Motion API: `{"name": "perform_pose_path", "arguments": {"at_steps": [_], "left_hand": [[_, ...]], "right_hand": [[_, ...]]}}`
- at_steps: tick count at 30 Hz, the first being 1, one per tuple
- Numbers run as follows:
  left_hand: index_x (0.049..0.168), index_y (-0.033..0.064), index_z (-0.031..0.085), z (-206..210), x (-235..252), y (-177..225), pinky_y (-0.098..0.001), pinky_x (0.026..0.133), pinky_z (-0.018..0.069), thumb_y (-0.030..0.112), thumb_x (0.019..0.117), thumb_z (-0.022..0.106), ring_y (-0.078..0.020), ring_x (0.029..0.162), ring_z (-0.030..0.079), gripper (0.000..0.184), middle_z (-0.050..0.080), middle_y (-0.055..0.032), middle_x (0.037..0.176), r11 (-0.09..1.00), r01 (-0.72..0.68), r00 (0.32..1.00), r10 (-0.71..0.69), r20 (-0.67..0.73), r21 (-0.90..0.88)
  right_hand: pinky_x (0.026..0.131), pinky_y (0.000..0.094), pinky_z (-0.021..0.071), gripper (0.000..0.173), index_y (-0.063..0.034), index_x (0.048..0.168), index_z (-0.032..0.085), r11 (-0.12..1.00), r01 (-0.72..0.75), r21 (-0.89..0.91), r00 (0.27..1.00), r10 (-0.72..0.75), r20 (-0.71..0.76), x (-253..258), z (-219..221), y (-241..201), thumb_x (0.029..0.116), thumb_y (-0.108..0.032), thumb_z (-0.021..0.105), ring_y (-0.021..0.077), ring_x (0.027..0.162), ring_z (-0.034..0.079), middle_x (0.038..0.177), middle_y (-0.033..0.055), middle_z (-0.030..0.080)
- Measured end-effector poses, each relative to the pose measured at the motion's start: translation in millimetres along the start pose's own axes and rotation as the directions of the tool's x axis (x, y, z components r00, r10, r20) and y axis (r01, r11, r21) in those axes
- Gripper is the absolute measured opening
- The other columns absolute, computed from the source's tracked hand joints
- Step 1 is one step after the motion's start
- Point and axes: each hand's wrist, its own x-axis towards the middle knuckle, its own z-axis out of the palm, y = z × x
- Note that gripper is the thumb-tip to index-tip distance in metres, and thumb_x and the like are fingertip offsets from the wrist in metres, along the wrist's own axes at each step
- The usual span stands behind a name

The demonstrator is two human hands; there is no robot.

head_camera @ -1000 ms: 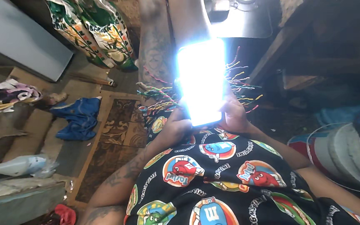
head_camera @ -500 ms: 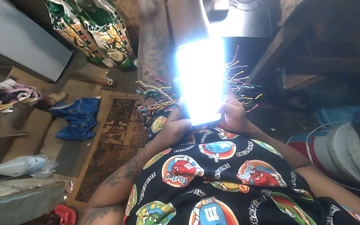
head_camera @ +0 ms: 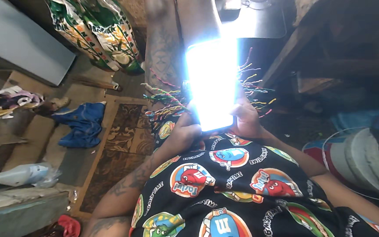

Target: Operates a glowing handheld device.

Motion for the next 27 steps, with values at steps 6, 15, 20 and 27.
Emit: {"name": "perform_pose_path", "arguments": {"at_steps": [6,15,20,27], "left_hand": [[0.117,0.0145,0.049,-1.8,1.5,-3.3,-0.0181,0.058,0.0541,-0.005,0.0808,0.043,-0.0024,0.066,0.063,0.042,0.065,0.0030,0.082,0.999,-0.038,0.999,0.038,0.017,-0.003],[0.107,0.0118,0.055,-1.6,0.0,-0.9,-0.0183,0.053,0.0537,-0.003,0.0832,0.043,-0.0036,0.059,0.063,0.031,0.067,0.0016,0.076,1.000,-0.004,1.000,0.004,0.006,0.011],[0.108,0.0124,0.054,-2.6,0.7,-3.9,-0.0184,0.051,0.0535,-0.002,0.0862,0.043,-0.0043,0.056,0.062,0.028,0.067,0.0007,0.075,1.000,-0.007,1.000,0.007,0.026,-0.025],[0.118,0.0108,0.051,-7.4,3.4,-19.1,-0.0238,0.064,0.0574,-0.004,0.0852,0.044,-0.0070,0.073,0.066,0.037,0.067,-0.0016,0.089,0.992,-0.106,0.992,0.110,0.061,-0.071]], "right_hand": [[0.066,0.0267,0.0596,0.064,-0.0272,0.154,0.022,1.000,-0.017,-0.011,1.000,0.016,-0.022,-1.9,0.5,1.3,0.0963,-0.007,0.040,0.0075,0.093,0.067,0.122,-0.0004,0.059],[0.055,0.0236,0.0561,0.065,-0.0261,0.149,0.028,1.000,0.005,0.030,1.000,-0.006,0.013,-1.9,-2.9,4.5,0.0911,-0.001,0.044,0.0071,0.079,0.066,0.114,-0.0002,0.062],[0.052,0.0224,0.0544,0.057,-0.0266,0.145,0.032,0.999,-0.051,-0.010,0.998,0.051,-0.029,-3.9,-2.5,3.0,0.0931,-0.005,0.042,0.0055,0.072,0.065,0.106,-0.0018,0.063],[0.064,0.0305,0.0607,0.092,-0.0229,0.159,0.010,1.000,-0.020,0.021,1.000,0.020,0.016,-2.0,-3.7,3.4,0.0791,0.010,0.042,0.0123,0.092,0.068,0.128,0.0058,0.057]]}}
